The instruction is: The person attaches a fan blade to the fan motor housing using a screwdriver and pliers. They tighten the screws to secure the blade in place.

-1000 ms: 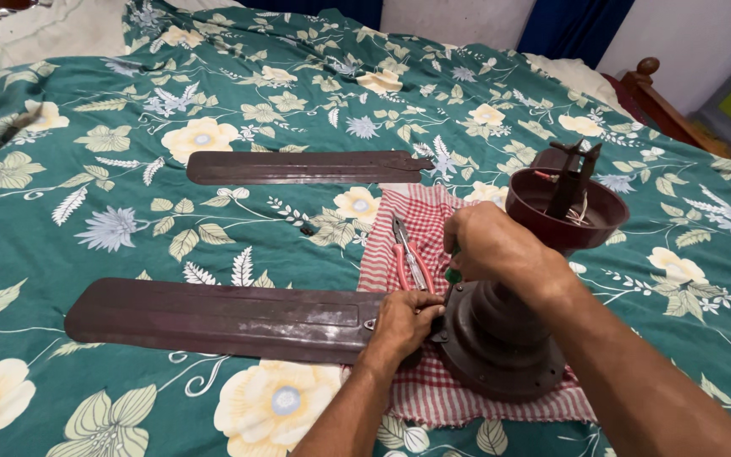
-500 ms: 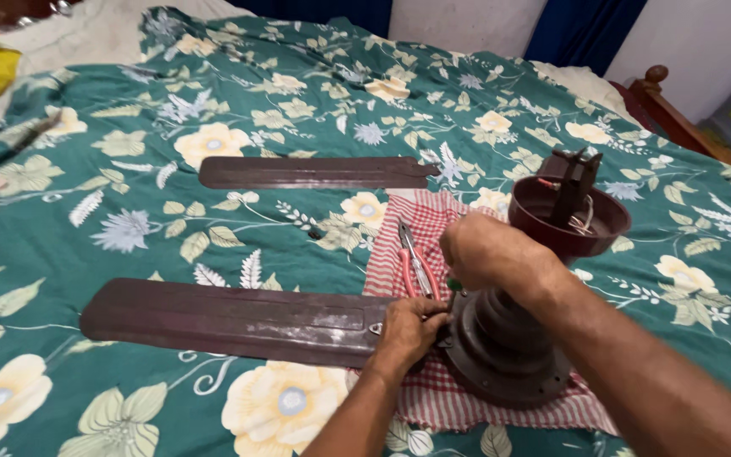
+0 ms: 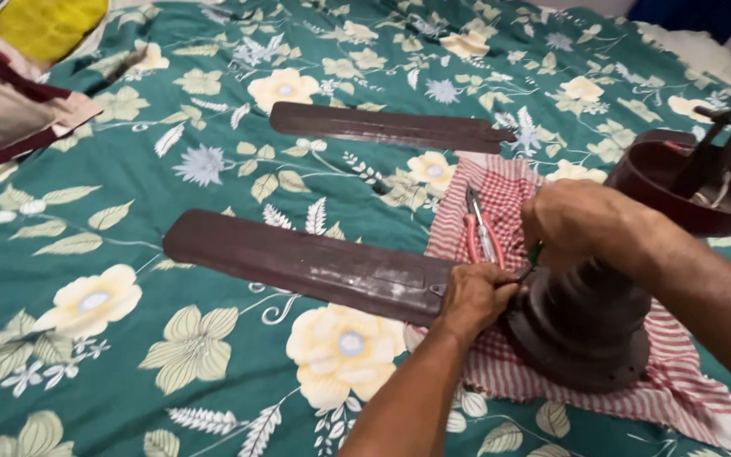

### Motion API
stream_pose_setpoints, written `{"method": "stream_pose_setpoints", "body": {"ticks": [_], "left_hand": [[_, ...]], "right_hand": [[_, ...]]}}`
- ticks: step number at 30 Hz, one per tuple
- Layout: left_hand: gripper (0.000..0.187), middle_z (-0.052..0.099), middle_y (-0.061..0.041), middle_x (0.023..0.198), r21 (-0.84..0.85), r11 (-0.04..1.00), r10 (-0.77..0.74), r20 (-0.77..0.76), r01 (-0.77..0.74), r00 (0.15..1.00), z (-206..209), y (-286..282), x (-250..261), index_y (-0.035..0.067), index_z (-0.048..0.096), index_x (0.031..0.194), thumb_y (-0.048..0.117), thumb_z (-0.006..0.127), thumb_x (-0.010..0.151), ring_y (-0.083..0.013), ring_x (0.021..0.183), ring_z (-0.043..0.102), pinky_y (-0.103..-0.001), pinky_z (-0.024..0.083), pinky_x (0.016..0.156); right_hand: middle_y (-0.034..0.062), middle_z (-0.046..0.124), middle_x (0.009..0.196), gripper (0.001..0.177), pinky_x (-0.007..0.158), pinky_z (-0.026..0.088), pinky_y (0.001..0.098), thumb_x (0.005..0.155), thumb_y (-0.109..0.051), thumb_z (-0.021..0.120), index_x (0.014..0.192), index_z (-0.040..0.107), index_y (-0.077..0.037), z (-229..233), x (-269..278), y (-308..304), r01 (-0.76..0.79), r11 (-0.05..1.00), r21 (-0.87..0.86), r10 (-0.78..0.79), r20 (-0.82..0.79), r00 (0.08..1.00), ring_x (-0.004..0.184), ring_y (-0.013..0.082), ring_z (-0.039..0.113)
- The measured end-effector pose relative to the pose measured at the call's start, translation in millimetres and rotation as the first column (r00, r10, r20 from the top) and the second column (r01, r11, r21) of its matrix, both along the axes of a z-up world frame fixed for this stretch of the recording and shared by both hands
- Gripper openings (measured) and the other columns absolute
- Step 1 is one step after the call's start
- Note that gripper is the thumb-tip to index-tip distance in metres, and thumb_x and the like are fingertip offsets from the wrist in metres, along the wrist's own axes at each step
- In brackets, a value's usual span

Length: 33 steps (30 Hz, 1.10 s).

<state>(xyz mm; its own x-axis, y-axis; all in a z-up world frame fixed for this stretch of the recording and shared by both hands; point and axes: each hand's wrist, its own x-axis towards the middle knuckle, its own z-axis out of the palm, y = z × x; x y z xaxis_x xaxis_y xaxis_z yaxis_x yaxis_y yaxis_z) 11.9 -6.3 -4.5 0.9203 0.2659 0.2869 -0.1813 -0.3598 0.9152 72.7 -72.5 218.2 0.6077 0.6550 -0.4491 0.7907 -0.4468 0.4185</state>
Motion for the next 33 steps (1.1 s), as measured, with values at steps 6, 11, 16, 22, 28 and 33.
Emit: {"method": "stream_pose_setpoints", "body": {"ticks": [6,11,16,22,28,33], "left_hand": [[0.023,0.077,-0.011,0.094,-0.045,0.999,-0.001,-0.078,-0.002,0.997,13,2,-6,0.018,0.081,0.101,0.031,0.082,0.081,-0.0269,0.087,0.076,-0.037,0.059,0.084],[0.025,0.077,-0.012,0.094,-0.065,0.998,-0.004,-0.096,-0.002,0.995,16,4,-10,0.018,0.081,0.103,0.031,0.082,0.082,-0.0281,0.087,0.076,-0.038,0.059,0.085],[0.026,0.077,-0.013,0.095,-0.053,0.999,0.000,-0.074,-0.004,0.997,19,7,-10,0.017,0.081,0.103,0.030,0.083,0.082,-0.0289,0.088,0.076,-0.038,0.059,0.087],[0.026,0.076,-0.014,0.094,-0.082,0.997,-0.012,-0.121,0.002,0.993,24,7,-14,0.016,0.081,0.103,0.029,0.083,0.080,-0.0297,0.086,0.076,-0.039,0.059,0.085],[0.025,0.076,-0.015,0.094,-0.059,0.998,-0.010,-0.113,0.003,0.994,20,7,-12,0.016,0.081,0.103,0.028,0.083,0.081,-0.0299,0.087,0.076,-0.039,0.059,0.084],[0.027,0.076,-0.014,0.092,-0.099,0.995,-0.026,-0.142,0.012,0.989,19,5,-10,0.016,0.081,0.101,0.030,0.084,0.078,-0.0283,0.085,0.076,-0.038,0.060,0.083]], "right_hand": [[0.0070,0.075,0.078,0.032,0.067,0.063,0.0427,0.071,-0.014,0.073,0.100,0.076,-0.024,7,-2,0,0.025,0.994,0.109,-0.017,-0.074,0.997,0.074,0.0277,0.076],[0.0099,0.077,0.083,0.020,0.075,0.059,0.0423,0.074,-0.016,0.076,0.093,0.081,-0.021,8,-5,1,-0.018,1.000,0.016,0.017,0.026,1.000,0.083,0.0293,0.074],[0.0083,0.077,0.085,0.014,0.076,0.060,0.0399,0.078,-0.020,0.080,0.091,0.084,-0.020,3,-7,11,0.176,0.982,0.073,-0.180,0.046,0.983,0.082,0.0271,0.075],[0.0058,0.076,0.080,0.012,0.073,0.062,0.0389,0.081,-0.021,0.076,0.092,0.080,-0.021,2,-2,8,-0.020,0.995,-0.100,0.022,0.019,1.000,0.077,0.0219,0.074],[0.0112,0.075,0.078,0.011,0.073,0.060,0.0422,0.070,-0.017,0.076,0.079,0.081,-0.014,-8,7,1,0.011,0.998,0.063,-0.015,0.060,0.998,0.079,0.0291,0.073],[0.0142,0.073,0.079,0.015,0.072,0.060,0.0433,0.068,-0.017,0.078,0.083,0.080,-0.015,-5,5,7,0.089,0.994,0.057,-0.092,0.038,0.995,0.079,0.0326,0.072]]}}
